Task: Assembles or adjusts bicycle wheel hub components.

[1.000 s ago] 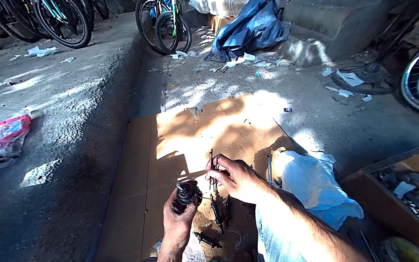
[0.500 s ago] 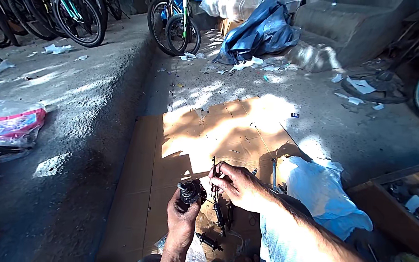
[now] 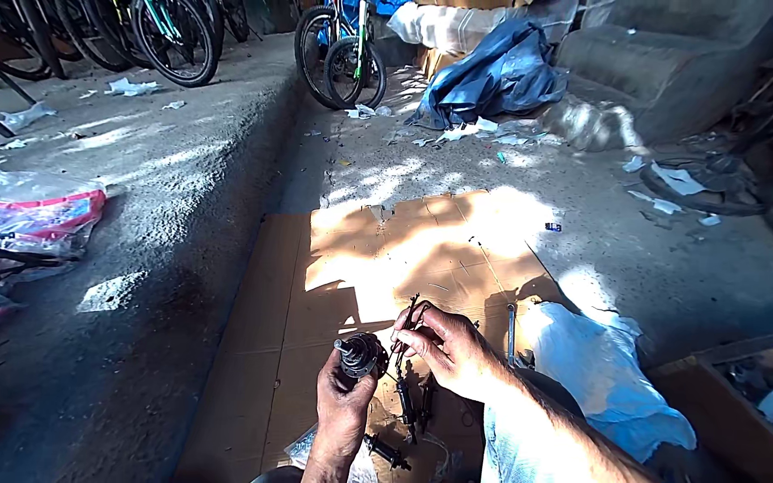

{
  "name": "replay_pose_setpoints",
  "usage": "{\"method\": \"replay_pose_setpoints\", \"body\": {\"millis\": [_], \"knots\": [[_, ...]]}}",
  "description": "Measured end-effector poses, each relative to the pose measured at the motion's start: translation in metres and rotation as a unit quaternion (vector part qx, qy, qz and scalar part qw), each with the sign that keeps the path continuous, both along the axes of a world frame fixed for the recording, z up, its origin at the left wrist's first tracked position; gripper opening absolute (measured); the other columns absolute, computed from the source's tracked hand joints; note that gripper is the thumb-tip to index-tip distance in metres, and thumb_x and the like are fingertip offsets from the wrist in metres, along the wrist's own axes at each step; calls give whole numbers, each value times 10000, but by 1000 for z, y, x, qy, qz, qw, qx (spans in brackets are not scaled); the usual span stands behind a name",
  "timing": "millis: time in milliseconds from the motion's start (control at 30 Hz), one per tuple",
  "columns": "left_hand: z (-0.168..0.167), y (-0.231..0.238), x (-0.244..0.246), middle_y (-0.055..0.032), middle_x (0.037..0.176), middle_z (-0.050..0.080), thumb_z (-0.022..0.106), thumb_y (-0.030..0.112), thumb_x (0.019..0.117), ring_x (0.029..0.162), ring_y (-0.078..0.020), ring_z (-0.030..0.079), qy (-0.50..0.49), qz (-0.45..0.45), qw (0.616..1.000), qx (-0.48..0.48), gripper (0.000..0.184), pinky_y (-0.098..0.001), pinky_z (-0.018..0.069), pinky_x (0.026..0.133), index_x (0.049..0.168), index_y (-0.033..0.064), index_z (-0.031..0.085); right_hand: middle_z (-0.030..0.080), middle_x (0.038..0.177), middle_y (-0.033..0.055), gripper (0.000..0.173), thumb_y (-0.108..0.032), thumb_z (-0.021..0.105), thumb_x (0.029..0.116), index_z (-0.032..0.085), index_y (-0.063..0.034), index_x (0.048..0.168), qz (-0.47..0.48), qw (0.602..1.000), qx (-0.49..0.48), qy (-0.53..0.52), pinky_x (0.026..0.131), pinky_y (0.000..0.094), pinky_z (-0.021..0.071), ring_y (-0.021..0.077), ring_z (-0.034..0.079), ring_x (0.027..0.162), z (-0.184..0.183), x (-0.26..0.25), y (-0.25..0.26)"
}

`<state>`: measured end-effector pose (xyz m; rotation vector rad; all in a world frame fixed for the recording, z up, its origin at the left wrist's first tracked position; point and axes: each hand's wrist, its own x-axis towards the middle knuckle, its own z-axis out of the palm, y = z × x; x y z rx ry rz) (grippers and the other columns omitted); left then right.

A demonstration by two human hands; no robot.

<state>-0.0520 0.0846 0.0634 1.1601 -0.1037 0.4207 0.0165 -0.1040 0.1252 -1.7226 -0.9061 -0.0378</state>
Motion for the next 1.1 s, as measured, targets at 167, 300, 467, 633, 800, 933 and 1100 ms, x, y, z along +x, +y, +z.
{"method": "replay_pose_setpoints", "body": {"millis": [167,300,467,633,800,933,1100], "knots": [[1,-1,0,-156,1064,710,755,62,802,991,-207,709,14,-10,1000,14,413,-364,597,890,1162,-70,603,708,1025,-3,187,-242,545,1075,649,-94,1122,-10,997,-64,-39,799,235,613,52,700,873,-2,-1,3],[4,-2,1,-148,1032,715,729,52,807,956,-201,715,35,3,999,29,401,-367,605,871,1163,-83,604,725,983,34,246,-285,522,1080,671,-98,1140,-36,980,-146,-133,764,302,600,117,709,862,-7,-6,4],[3,1,3,-174,1059,701,655,39,826,961,-215,707,59,12,998,29,429,-357,594,875,1221,-110,576,702,882,85,217,-236,509,1058,661,-100,1129,-47,947,-287,-135,666,433,595,239,713,771,-5,-4,-4],[4,4,5,-227,1131,696,664,76,921,1004,-282,702,56,8,997,56,370,-403,596,899,1242,-100,618,738,928,-72,145,-238,583,1049,675,-152,1121,-98,992,-63,-41,751,254,634,42,717,828,2,3,-8],[5,2,6,-214,1056,728,706,43,905,952,-279,727,69,31,994,78,300,-392,619,872,1172,-90,676,759,985,40,129,-82,586,1035,619,-73,1160,-52,990,127,-29,750,357,681,200,762,848,9,0,-5],[6,1,6,-218,1025,736,746,15,873,893,-283,739,71,27,995,69,291,-406,638,817,1139,-92,698,756,981,22,109,-108,579,1047,624,-75,1141,-28,994,104,-18,766,350,678,178,760,854,1,-1,0],[6,0,6,-226,1007,737,774,17,852,887,-284,742,69,21,995,67,289,-404,638,822,1109,-94,704,749,978,-14,98,-135,593,1046,635,-94,1125,-28,997,71,-29,777,312,667,125,746,857,-2,-2,2]]}}
